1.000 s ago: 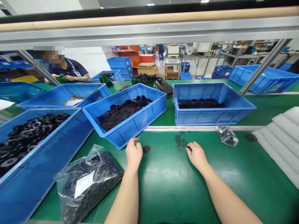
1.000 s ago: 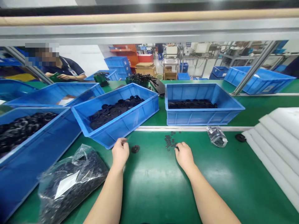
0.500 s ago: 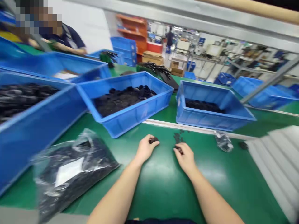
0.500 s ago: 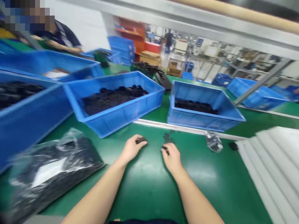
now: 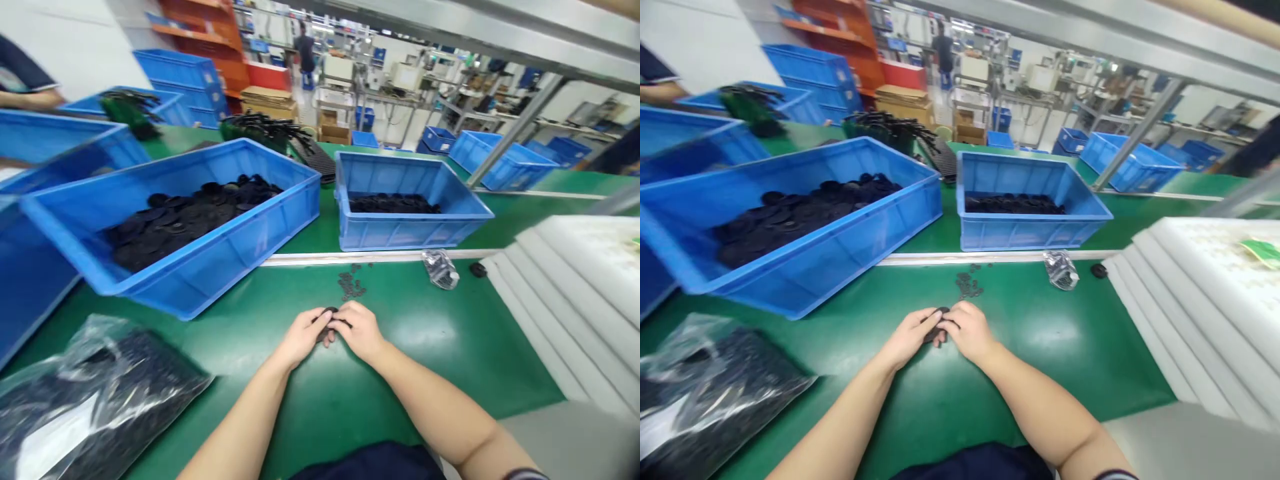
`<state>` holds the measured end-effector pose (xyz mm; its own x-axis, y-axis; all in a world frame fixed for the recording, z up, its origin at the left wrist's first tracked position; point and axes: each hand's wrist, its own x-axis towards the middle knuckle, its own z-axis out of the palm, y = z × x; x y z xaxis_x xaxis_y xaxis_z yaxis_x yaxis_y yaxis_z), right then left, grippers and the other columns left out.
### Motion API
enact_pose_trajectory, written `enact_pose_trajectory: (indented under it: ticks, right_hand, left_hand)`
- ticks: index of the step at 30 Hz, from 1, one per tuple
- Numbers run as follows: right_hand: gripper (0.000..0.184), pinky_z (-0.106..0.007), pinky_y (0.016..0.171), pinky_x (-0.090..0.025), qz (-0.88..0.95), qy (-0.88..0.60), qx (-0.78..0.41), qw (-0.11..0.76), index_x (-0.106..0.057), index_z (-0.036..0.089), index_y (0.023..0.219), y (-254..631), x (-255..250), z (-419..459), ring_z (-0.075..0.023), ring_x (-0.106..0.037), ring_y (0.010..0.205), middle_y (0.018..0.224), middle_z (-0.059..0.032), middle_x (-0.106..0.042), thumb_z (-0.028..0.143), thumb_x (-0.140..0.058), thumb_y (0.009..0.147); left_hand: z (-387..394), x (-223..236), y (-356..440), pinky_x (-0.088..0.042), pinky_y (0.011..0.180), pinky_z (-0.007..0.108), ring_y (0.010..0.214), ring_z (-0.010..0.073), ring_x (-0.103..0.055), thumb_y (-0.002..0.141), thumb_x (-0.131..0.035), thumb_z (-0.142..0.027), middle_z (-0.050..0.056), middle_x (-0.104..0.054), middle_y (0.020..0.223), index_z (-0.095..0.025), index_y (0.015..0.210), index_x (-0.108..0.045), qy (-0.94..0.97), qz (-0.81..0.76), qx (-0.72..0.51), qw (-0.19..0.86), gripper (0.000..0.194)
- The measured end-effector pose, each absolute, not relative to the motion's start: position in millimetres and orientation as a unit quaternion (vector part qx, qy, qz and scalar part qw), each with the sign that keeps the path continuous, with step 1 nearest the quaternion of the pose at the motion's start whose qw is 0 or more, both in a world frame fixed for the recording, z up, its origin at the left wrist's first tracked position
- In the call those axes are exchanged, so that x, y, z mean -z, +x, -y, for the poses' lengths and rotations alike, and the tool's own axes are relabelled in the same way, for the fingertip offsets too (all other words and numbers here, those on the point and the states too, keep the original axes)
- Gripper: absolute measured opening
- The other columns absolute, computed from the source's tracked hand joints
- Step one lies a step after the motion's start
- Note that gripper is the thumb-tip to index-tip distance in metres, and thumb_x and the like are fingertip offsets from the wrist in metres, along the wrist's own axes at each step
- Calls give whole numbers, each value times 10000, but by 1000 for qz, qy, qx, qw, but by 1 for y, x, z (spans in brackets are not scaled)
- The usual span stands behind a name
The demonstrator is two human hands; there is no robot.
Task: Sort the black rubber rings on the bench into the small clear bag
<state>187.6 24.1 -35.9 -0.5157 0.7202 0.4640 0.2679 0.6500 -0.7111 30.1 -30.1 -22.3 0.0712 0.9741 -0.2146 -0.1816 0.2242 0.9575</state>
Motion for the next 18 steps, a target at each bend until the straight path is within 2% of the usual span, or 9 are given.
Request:
enact_pose_trajectory:
  ticks: [4,7,10,13,15,18]
  right_hand:
    - [116,-271,773,-530,831,-308,-294,359,-744,211,892,184,43,-28,-157,-647,796,858,-38,-680,323,-731,864]
    - [336,-248,730,-519,808,-360,-300,358,-719,188,956,181,50,-40,-146,-636,750,838,-22,-674,435,-828,755]
    - [301,-240,721,-497,792,-401,-290,357,-697,196,874,181,53,-49,-134,-623,721,794,-3,-660,474,-785,800]
    - [216,-241,702,-474,806,-395,-270,350,-683,200,814,181,53,-52,-142,-627,742,786,-3,-663,404,-741,857]
    - [174,-245,690,-465,812,-389,-262,347,-683,201,805,180,54,-52,-148,-629,749,784,-5,-668,357,-730,865]
    - [151,-248,691,-463,806,-386,-273,355,-686,207,780,181,54,-53,-149,-629,736,765,-4,-668,324,-719,870]
  left_hand:
    - [30,20,23,-432,525,238,545,130,-536,778,-746,-514,20,-620,611,-154,831,-693,393,-527,-456,599,368]
    - [25,17,9,-386,482,227,530,117,-497,706,-803,-477,14,-619,607,-151,834,-711,349,-562,-499,560,362]
    - [22,9,-4,-368,457,231,519,113,-488,619,-830,-439,36,-685,683,-158,829,-717,292,-594,-567,490,369]
    - [22,-8,-10,-392,453,239,531,134,-528,561,-826,-394,26,-707,693,-184,781,-695,256,-639,-600,407,331]
    - [19,-28,-15,-427,469,253,551,150,-552,579,-803,-383,0,-703,683,-216,790,-692,294,-664,-593,348,291]
    - [0,-74,-32,-484,508,289,580,168,-571,682,-712,-389,-49,-693,695,-284,874,-705,393,-695,-561,217,219]
